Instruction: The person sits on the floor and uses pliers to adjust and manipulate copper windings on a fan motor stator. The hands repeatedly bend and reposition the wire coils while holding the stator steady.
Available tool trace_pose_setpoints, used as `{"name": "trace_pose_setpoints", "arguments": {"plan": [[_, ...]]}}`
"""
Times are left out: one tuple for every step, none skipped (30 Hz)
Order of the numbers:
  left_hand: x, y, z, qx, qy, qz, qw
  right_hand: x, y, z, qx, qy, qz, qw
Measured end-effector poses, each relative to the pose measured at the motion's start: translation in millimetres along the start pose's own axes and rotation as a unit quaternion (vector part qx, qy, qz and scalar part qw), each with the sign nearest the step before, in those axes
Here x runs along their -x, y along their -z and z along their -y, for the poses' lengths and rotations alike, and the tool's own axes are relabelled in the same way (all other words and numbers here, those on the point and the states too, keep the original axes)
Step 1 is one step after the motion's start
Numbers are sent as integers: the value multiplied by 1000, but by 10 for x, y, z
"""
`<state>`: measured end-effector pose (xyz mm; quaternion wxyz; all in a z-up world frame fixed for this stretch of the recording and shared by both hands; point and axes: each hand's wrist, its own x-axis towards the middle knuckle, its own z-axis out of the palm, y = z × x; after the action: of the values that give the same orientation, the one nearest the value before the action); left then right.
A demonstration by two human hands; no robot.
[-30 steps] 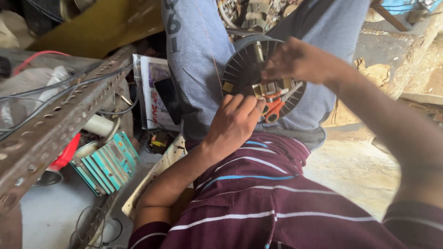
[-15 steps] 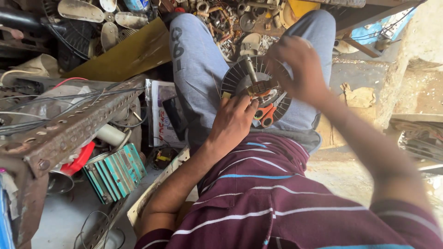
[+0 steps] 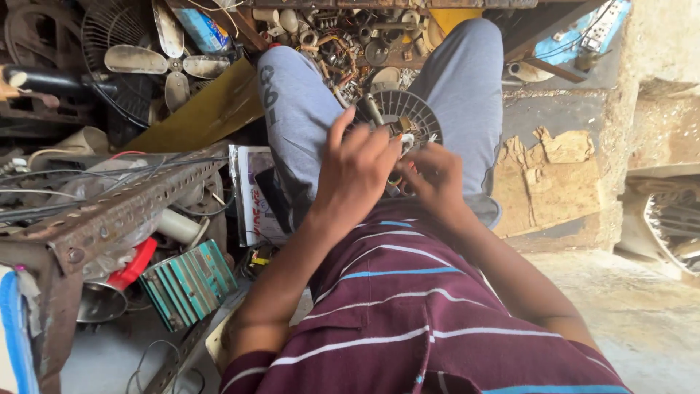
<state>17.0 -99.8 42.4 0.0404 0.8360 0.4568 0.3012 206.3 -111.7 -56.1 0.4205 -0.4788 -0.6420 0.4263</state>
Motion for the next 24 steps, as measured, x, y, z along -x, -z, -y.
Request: {"name": "trace_pose_setpoints", "arguments": {"plan": [[-113, -50, 61, -11, 5, 12, 1000, 13, -25, -33, -114, -85, -8, 990], [-253, -137, 145, -20, 10, 24, 999, 14, -34, -67, -127, -113, -11, 985], [-380, -229, 246, -30, 15, 35, 999, 2, -55, -101, -139, -142, -13, 980], [-483, -324, 351, -1, 51, 62, 997, -18, -62, -130, -152, -172, -14, 973], [-571, -428, 455, 27, 86, 89, 992, -35, -78, -148, -141, -172, -16, 975], [-620, -524, 541, 56, 121, 117, 984, -65, -83, -162, -130, -172, -18, 976], [-622, -594, 625, 69, 146, 139, 977, -98, -73, -170, -118, -171, -19, 978], [-599, -634, 714, 82, 172, 163, 968, -126, -57, -171, -88, -136, -19, 987], [-570, -664, 798, 95, 196, 186, 958, -161, -24, -175, -57, -101, -18, 993], [-514, -681, 864, 97, 189, 155, 965, -166, 2, -176, -26, -67, -15, 997], [-453, -684, 922, 100, 181, 123, 971, -163, 35, -174, 7, -38, -10, 999], [-425, -682, 977, 99, 172, 87, 976, -202, 67, -175, 41, -4, -5, 999], [-394, -681, 1010, 118, 187, 78, 972, -226, 76, -166, 74, 30, 1, 997], [-371, -687, 1034, 138, 201, 69, 967, -238, 84, -153, 63, 27, 6, 998], [-359, -703, 1051, 158, 216, 59, 962, -246, 80, -135, 53, 24, 12, 998], [-354, -736, 1059, 132, 208, 74, 966, -245, 71, -109, 42, 20, 17, 999], [-361, -782, 1059, 106, 199, 88, 970, -249, 62, -77, 54, 14, 15, 998], [-342, -828, 1040, 81, 194, 103, 972, -238, 60, -36, 67, 5, 17, 998], [-309, -852, 1024, 69, 202, 104, 971, -231, 63, 14, 79, -3, 18, 997], [-332, -863, 1036, 56, 207, 101, 972, -296, 81, 58, 75, 14, -14, 997], [-362, -857, 1046, 42, 211, 98, 972, -373, 126, 101, 70, 32, -46, 996], [-374, -830, 1050, 29, 209, 80, 974, -432, 155, 134, 65, 48, -79, 994], [-378, -784, 1051, 16, 207, 62, 976, -538, 199, 135, 64, 101, -28, 992], [-327, -721, 1022, 4, 210, 48, 977, -632, 263, 110, 62, 150, 28, 986]]}}
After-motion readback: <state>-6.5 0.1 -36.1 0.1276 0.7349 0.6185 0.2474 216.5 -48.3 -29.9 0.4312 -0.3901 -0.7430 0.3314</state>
